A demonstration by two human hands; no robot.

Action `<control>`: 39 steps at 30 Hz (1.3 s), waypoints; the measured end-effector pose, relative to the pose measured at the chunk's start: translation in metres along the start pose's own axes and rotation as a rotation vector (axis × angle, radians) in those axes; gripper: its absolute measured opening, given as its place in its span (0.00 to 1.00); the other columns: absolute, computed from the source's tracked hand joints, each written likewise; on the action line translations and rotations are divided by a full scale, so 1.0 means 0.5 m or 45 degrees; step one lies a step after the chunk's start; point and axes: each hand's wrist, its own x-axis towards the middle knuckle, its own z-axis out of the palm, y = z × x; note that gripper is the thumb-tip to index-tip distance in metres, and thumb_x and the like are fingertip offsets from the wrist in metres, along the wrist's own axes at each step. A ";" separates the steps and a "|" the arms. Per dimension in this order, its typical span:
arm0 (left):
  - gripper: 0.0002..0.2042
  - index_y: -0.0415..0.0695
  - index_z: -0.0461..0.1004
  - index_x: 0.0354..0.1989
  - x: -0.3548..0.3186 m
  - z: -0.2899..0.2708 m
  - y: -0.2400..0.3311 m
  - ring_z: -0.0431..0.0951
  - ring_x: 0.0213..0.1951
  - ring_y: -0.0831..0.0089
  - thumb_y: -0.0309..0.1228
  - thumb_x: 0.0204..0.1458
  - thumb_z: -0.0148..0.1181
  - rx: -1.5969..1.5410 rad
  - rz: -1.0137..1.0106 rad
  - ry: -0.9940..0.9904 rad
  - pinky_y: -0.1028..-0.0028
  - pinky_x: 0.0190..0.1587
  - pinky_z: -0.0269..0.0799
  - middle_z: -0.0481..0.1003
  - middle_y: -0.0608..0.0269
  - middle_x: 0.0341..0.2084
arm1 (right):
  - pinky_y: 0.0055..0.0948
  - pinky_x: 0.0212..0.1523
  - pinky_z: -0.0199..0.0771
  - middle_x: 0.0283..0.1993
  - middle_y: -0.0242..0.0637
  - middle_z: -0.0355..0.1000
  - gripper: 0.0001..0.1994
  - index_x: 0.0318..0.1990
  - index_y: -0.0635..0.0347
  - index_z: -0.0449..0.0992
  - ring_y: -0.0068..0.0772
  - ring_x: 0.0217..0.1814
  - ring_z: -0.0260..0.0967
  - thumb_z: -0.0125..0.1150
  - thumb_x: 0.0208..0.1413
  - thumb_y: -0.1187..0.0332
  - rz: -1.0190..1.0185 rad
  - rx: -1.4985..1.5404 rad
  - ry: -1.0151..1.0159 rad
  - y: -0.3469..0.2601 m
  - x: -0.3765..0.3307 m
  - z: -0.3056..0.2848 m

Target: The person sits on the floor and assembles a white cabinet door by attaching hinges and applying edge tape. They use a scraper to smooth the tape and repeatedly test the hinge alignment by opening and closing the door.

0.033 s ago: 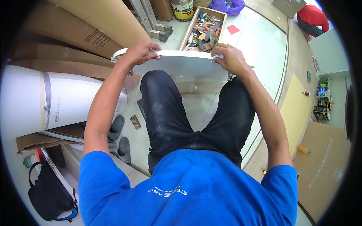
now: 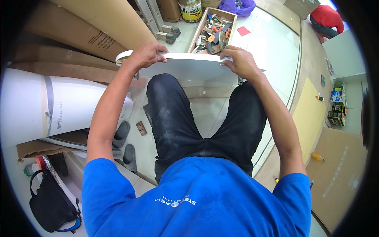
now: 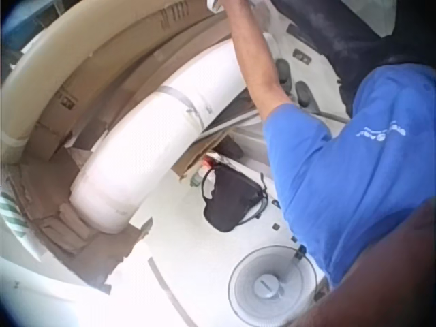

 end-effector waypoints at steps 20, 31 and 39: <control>0.13 0.46 0.84 0.43 0.008 -0.055 0.002 0.83 0.46 0.51 0.36 0.52 0.73 0.260 0.277 0.168 0.55 0.48 0.78 0.84 0.56 0.41 | 0.54 0.81 0.54 0.79 0.38 0.63 0.24 0.69 0.53 0.74 0.44 0.81 0.58 0.64 0.66 0.65 -0.238 -0.163 -0.027 -0.039 0.041 0.080; 0.19 0.49 0.86 0.50 -0.006 0.015 -0.044 0.83 0.47 0.52 0.40 0.49 0.76 0.075 0.168 0.174 0.56 0.51 0.77 0.85 0.56 0.43 | 0.53 0.81 0.52 0.79 0.34 0.63 0.26 0.70 0.48 0.74 0.43 0.81 0.59 0.63 0.65 0.69 -0.153 -0.022 -0.096 -0.053 0.017 0.083; 0.19 0.48 0.86 0.49 -0.007 0.028 -0.043 0.84 0.45 0.51 0.41 0.49 0.76 0.059 0.092 0.165 0.55 0.48 0.77 0.85 0.53 0.39 | 0.53 0.81 0.53 0.78 0.35 0.65 0.26 0.70 0.51 0.74 0.45 0.81 0.59 0.64 0.64 0.69 -0.167 -0.072 -0.099 -0.054 0.019 0.084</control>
